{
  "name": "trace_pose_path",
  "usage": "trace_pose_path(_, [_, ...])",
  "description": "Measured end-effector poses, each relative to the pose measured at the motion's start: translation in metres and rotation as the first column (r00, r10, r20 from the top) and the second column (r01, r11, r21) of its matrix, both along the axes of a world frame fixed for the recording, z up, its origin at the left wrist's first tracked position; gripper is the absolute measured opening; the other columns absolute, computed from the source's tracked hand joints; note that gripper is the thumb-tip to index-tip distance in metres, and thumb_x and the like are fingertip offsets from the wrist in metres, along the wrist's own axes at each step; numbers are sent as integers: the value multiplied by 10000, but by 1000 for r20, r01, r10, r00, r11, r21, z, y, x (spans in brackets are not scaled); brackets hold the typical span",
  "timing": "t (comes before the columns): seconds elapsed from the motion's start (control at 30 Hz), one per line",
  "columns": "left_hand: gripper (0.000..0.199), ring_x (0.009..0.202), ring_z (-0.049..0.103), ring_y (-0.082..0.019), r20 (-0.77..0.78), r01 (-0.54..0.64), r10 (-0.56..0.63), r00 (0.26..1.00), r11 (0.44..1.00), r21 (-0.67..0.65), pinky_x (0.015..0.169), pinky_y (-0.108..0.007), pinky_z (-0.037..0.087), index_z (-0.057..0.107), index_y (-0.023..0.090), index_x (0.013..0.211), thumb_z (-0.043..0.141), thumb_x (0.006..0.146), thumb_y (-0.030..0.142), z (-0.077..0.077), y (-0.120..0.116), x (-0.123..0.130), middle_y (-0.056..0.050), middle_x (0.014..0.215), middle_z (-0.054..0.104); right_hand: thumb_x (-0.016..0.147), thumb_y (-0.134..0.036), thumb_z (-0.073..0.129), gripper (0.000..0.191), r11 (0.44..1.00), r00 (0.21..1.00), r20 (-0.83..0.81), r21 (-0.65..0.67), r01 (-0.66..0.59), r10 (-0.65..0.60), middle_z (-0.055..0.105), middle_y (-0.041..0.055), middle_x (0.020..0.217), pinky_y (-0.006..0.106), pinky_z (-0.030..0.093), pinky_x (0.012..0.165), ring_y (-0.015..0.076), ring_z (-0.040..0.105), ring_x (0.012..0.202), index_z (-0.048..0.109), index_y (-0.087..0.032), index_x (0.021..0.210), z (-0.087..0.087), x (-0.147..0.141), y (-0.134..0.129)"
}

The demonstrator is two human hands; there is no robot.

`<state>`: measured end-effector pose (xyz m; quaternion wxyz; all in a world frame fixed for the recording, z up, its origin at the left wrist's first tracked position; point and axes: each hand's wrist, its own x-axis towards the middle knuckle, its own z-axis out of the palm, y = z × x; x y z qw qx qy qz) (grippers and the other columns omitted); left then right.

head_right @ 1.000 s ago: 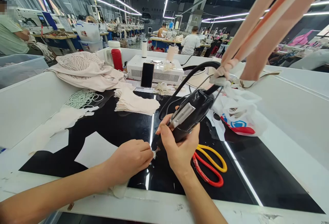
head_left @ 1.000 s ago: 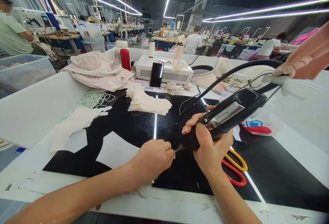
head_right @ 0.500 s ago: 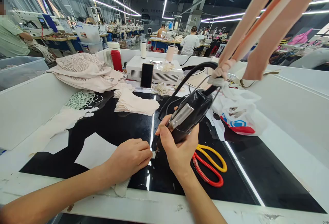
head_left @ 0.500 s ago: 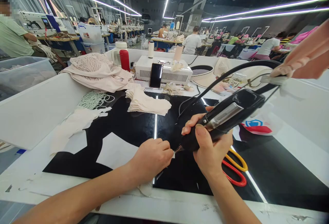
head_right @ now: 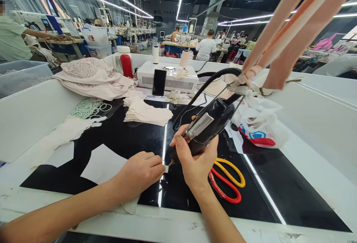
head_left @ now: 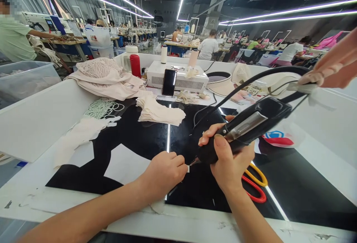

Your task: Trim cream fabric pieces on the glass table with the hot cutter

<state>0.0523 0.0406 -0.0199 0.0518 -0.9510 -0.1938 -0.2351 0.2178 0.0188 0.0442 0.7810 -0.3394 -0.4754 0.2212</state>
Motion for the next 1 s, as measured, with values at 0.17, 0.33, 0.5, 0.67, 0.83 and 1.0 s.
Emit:
trace_pose_path(0.17, [298, 632, 453, -168, 16, 2, -3, 1000, 999, 40, 554, -346, 278, 492, 196, 728, 568, 975, 46, -1, 0, 0, 17, 733, 522, 869, -328, 825, 431, 1000, 1000, -10, -5, 17, -17, 690, -59, 813, 315, 560, 589, 133, 643, 590, 584, -279, 1223, 1, 1, -1])
trace_pose_path(0.33, [301, 637, 460, -165, 19, -5, 5, 1000, 999, 36, 555, -346, 276, 493, 195, 735, 539, 991, 43, 1, 0, 1, 16, 729, 522, 863, -331, 825, 431, 1000, 1000, -13, -31, 3, -4, 688, -54, 819, 315, 560, 580, 137, 648, 584, 567, -281, 1205, 1, -1, -2])
trace_pose_path(0.5, [302, 634, 464, -170, -9, -7, 8, 1000, 1000, 28, 553, -352, 282, 500, 196, 738, 530, 999, 47, 0, 0, 1, 13, 730, 524, 870, -295, 807, 411, 1000, 1000, -11, -22, -2, 2, 685, -56, 801, 298, 562, 567, 131, 648, 577, 561, -275, 1198, 0, -4, -2])
trace_pose_path(0.67, [276, 638, 472, -178, -37, -10, 10, 999, 1000, -16, 556, -352, 284, 542, 201, 756, 569, 1009, 93, 2, -1, -2, 12, 745, 539, 886, -252, 768, 364, 999, 1000, -7, -29, 16, -16, 692, -61, 814, 286, 565, 559, 124, 654, 581, 568, -281, 1189, 2, -5, -2])
trace_pose_path(0.83, [237, 646, 487, -180, -55, -15, 14, 998, 999, -36, 569, -352, 300, 607, 206, 816, 566, 1036, 127, 5, -2, -4, 10, 771, 574, 859, -343, 814, 420, 1000, 999, -38, -31, -2, 0, 683, -65, 790, 300, 560, 546, 128, 639, 547, 563, -283, 1190, 6, -4, -8])
trace_pose_path(1.0, [207, 651, 505, -176, -42, -11, 9, 999, 999, -41, 569, -353, 310, 640, 202, 861, 577, 1055, 164, 5, -1, -4, 10, 782, 598, 835, -406, 846, 471, 999, 999, -43, -52, -7, 5, 680, -56, 792, 284, 534, 503, 130, 633, 537, 559, -276, 1185, 4, -5, -12])
